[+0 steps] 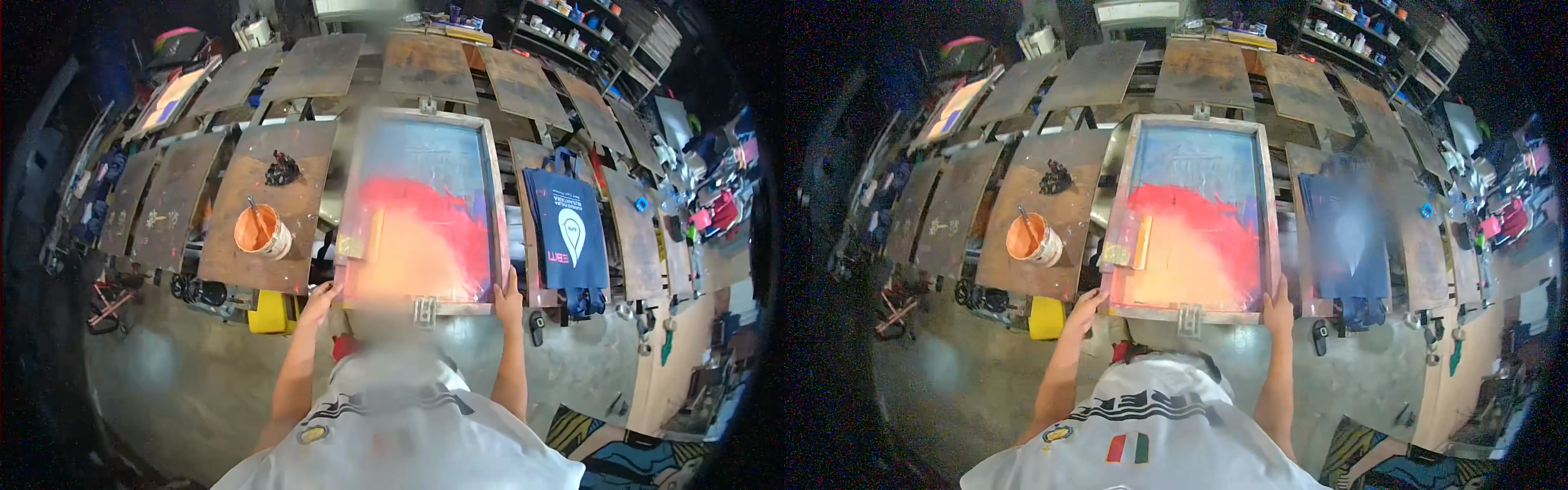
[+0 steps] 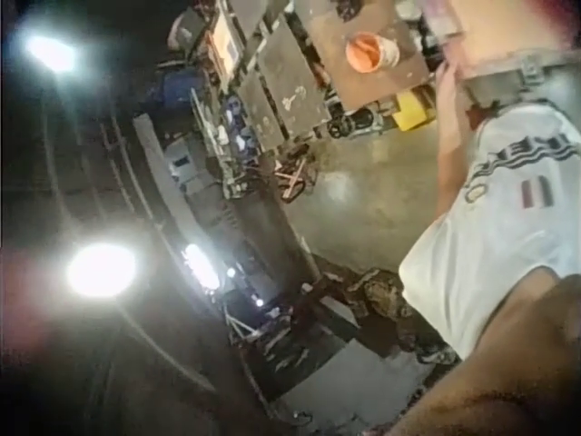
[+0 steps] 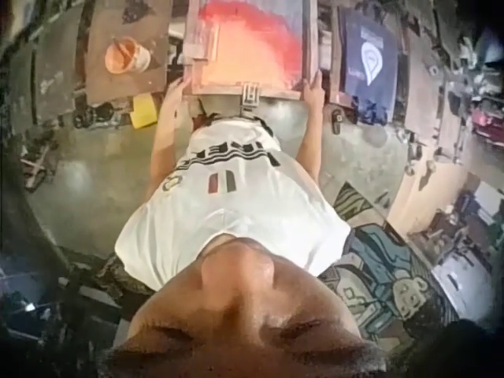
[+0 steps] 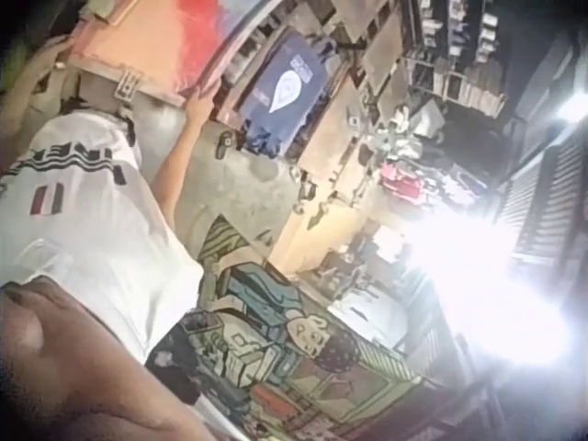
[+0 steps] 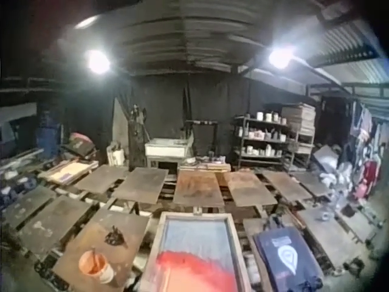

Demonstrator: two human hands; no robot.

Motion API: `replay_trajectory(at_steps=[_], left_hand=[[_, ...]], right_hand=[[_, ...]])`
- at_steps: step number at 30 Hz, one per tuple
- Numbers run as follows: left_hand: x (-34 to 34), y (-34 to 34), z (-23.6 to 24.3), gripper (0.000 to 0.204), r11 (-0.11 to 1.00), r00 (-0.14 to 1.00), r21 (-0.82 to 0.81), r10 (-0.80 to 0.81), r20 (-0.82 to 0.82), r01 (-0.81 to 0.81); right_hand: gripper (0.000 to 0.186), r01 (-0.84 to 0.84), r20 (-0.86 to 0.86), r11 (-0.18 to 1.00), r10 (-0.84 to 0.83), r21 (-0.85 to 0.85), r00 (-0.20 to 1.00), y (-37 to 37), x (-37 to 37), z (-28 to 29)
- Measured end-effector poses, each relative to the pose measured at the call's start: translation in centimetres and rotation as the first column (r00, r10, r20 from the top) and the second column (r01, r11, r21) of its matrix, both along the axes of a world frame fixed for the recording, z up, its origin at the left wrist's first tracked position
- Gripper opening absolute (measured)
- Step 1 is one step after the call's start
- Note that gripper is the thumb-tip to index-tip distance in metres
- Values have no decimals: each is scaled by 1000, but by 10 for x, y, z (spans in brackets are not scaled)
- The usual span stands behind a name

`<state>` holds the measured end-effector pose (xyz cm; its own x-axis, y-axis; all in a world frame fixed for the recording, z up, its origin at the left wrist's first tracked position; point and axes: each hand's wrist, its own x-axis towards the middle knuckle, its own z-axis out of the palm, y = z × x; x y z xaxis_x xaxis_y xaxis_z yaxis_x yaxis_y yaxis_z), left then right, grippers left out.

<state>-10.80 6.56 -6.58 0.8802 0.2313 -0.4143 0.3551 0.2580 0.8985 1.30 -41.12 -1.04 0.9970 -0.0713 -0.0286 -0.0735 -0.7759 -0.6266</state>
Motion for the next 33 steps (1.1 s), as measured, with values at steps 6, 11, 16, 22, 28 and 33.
replay_trajectory(at_steps=[6, 11, 16, 22, 28, 33], left_hand=[[6, -8, 30, 33, 999, 968, -49, 2, -253, -15], [9, -7, 26, 23, 999, 986, -40, -36, -164, 29], [2, 5, 25, 24, 1000, 977, 24, 18, -211, -13], [12, -44, 73, 26, 984, 951, 144, 143, -276, -106], [1, -38, 68, 30, 985, 951, 163, 102, -292, -56], [0, -51, 78, 34, 989, 957, 146, 68, -283, -27]], right_hand=[[71, 54, -131, 994, -66, -93, 989, -2, -5, 9], [71, 32, -136, 998, -39, -53, 990, -4, -4, 16], [71, -2, -188, 998, -10, -64, 982, 4, 1, 36], [71, 40, -201, 995, -57, -88, 978, -3, 2, 37], [71, 9, -209, 996, -28, -90, 978, -3, 4, 44], [73, 9, -179, 996, -25, -87, 984, -9, 3, 40]])
